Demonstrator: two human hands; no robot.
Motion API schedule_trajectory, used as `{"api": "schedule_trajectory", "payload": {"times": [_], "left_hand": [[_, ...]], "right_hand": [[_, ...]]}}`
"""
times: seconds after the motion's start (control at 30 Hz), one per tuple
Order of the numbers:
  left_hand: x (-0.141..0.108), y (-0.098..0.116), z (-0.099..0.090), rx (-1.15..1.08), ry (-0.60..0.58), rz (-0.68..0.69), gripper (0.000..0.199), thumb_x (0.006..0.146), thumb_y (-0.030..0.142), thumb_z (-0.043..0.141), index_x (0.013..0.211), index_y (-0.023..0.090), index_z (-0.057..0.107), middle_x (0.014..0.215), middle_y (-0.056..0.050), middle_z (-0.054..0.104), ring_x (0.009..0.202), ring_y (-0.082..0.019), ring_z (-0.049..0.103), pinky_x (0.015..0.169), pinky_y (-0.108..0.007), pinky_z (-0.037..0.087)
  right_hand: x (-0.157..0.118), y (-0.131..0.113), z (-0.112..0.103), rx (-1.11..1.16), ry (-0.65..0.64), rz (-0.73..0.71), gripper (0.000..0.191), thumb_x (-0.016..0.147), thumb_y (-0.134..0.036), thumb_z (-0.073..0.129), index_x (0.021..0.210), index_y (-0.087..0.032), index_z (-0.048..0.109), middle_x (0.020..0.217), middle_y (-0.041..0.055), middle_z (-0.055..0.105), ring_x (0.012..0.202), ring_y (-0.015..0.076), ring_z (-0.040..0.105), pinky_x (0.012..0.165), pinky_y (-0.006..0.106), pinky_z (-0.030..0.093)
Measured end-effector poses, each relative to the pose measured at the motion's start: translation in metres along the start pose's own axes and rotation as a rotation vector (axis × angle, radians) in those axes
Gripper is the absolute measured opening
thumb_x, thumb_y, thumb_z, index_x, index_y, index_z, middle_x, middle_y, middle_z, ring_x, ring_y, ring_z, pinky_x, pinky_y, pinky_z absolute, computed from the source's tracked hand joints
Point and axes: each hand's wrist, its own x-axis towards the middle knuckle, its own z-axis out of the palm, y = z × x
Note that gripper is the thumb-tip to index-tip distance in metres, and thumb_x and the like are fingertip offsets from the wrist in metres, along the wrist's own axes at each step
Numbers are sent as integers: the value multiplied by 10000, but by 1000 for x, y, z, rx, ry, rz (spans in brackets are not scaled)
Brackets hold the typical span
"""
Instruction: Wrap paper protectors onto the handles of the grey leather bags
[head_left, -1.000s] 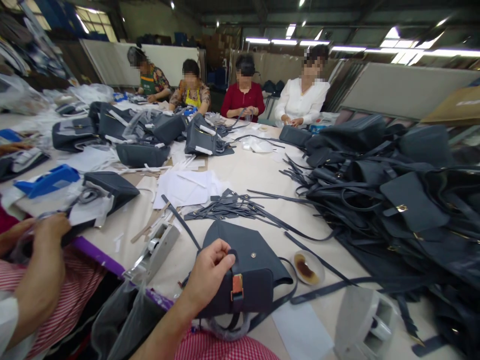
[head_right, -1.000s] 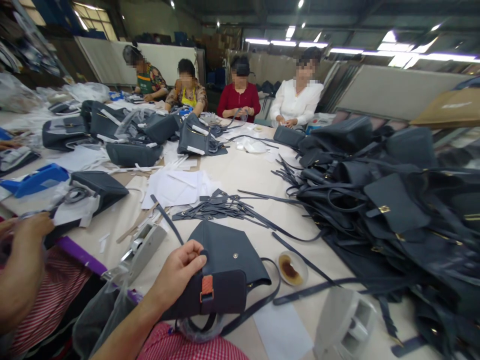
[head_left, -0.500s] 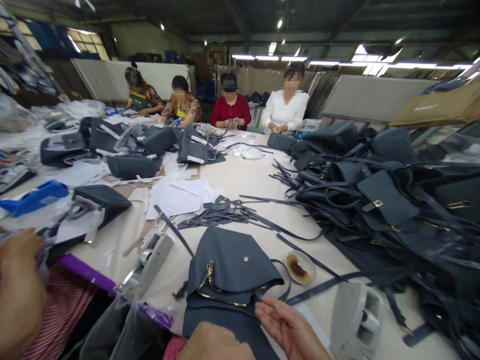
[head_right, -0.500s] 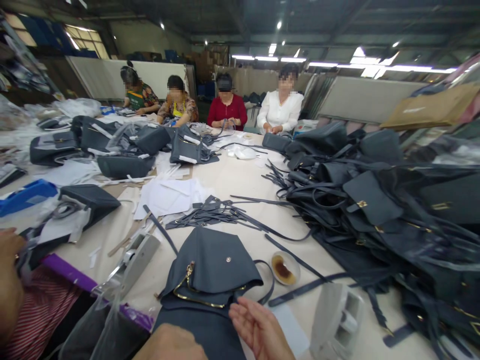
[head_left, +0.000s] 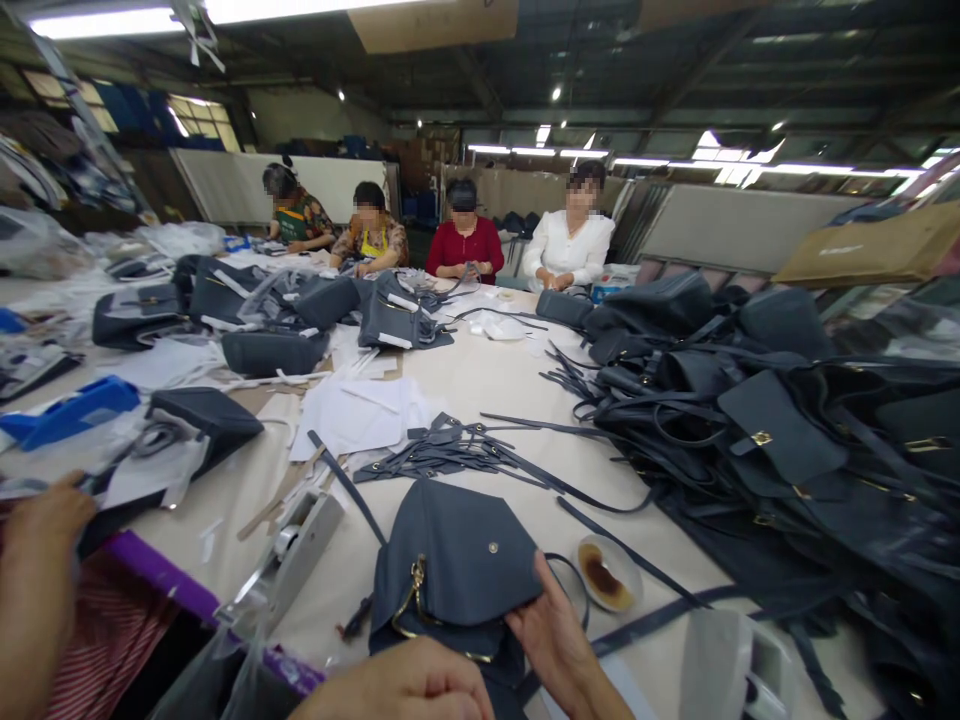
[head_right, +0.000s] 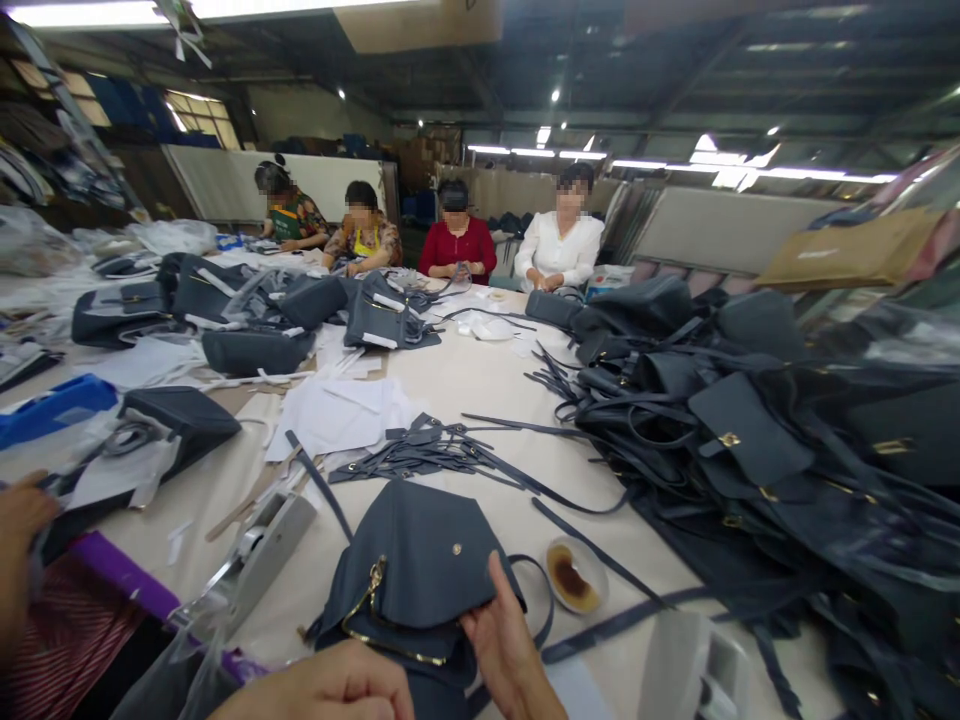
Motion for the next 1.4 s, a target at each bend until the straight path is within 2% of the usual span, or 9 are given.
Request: {"api": "schedule_trajectory", "payload": {"times": [0.07,0.13,0.23,0.33,0.5,0.97,1.1,1.23,1.4], "left_hand": [[22,-8,-12,-228,31,-87,226,796,353,487,821,178,628,748,-24,680,579,-118,563,551,-216,414],[48,-20,-23,-284,186,-77,208,756,319,481,829,160,596,752,-35,675,552,-119,552,529,-217,392],[87,-38,-40,-77,477,-29,162,702,192,476,784,155,611,733,-17,628,635,-133,548,607,-239,404],[119,-48,-49,101,622,9,187,674,134,502,798,165,638,758,-8,595,706,-149,536,684,-260,411],[146,-55,-53,143,566,74,181,661,122,566,813,168,652,870,-19,561,750,-142,522,721,-259,417],[164,-50,-80,378,210,88,95,740,106,512,692,188,521,802,-10,540,772,-151,504,734,-254,389],[130,-55,-95,458,227,38,92,758,110,476,718,191,495,796,-10,529,749,-159,485,723,-275,363],[96,-58,-104,466,385,-21,116,817,152,422,746,195,503,775,-2,540,756,-159,499,721,-270,375],[113,-50,-84,313,426,138,161,807,147,450,811,191,605,871,-31,598,876,-170,548,819,-275,411]], "right_hand": [[10,2,4,75,8,18,528,634,-546,790,979,-157,697,995,65,754,1067,259,647,920,370,513],[19,5,4,88,22,4,528,612,-549,802,946,-151,708,957,66,761,1096,274,632,933,389,507],[26,12,-1,47,0,-1,539,606,-563,799,949,-156,711,975,71,757,1137,291,607,942,418,502],[26,17,-7,51,41,3,552,595,-588,795,942,-167,718,982,69,757,1114,297,620,937,422,508],[26,20,-10,57,67,7,533,630,-574,788,942,-147,725,961,69,761,1050,280,652,930,388,512],[30,19,-10,18,167,8,574,610,-562,806,988,-139,720,992,86,755,1064,294,646,950,411,504],[30,16,-10,54,167,19,565,625,-556,800,1007,-149,716,1030,71,751,1028,276,665,943,402,515],[30,18,-12,57,148,31,515,646,-526,803,992,-154,715,1016,55,754,1033,248,665,944,362,520],[29,27,-19,-35,172,12,516,629,-559,795,932,-148,723,917,52,764,1060,267,652,943,373,527]]}}
